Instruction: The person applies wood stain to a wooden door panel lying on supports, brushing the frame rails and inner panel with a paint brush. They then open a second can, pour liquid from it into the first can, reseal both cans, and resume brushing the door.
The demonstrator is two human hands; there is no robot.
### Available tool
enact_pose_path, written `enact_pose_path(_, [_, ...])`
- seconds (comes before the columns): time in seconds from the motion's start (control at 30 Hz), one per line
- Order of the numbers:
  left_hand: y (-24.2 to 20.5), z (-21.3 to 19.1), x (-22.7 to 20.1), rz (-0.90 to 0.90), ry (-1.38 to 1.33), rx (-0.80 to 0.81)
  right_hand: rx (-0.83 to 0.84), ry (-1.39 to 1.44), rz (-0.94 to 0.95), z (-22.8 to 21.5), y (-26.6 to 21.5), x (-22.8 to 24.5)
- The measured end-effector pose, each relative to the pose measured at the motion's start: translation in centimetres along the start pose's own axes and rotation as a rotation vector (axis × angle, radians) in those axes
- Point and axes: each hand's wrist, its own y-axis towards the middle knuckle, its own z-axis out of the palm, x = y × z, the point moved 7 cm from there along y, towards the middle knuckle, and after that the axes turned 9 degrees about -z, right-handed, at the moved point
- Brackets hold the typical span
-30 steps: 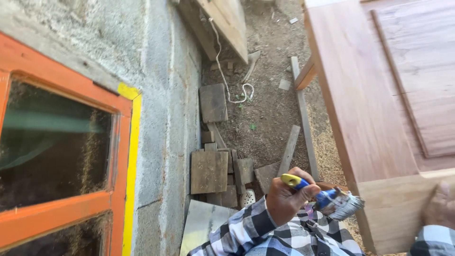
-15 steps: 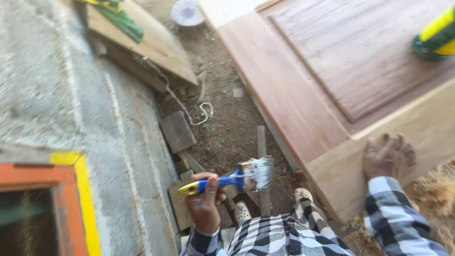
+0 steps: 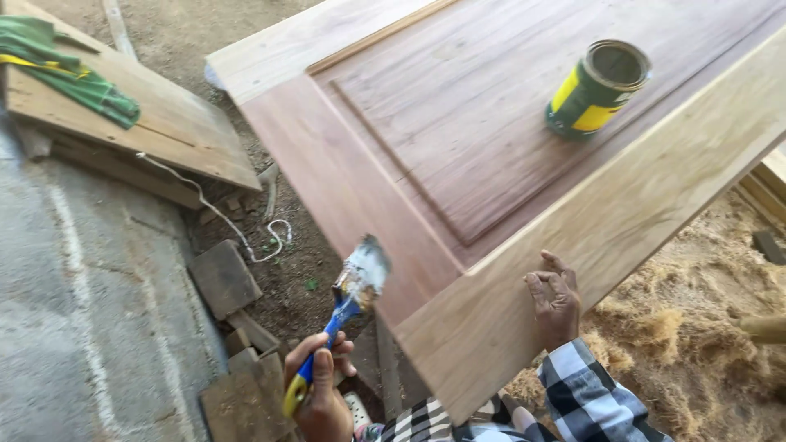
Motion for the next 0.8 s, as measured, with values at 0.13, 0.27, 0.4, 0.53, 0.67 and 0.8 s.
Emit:
enact_pose_path(0.13, [-3.5,5.1,1.8,0.407,0.388,0.034,-0.048,-0.07,0.07,-4.8,4.8,-5.5])
enact_pose_path(0.27, [-6.2,7.8,4.3,0.592,0.608,0.07,-0.086,-0.059,0.075,-7.3,12.3,-9.9])
enact_pose_path(0.4, [-7.5,7.4,10.8,1.05,1.045,0.213,-0.124,-0.036,0.044,-6.7,19.2,-13.4])
enact_pose_path(0.53, [-7.3,4.6,18.4,1.157,1.164,0.173,-0.181,0.157,0.023,-4.3,25.2,-16.2])
enact_pose_path(0.67, [-4.8,-0.3,26.4,0.9,1.288,0.299,-0.141,0.176,0.06,-1.5,29.4,-18.0])
enact_pose_path(0.8, [-3.3,0.1,23.5,0.719,1.393,0.263,-0.138,0.415,0.052,1.2,31.2,-18.3])
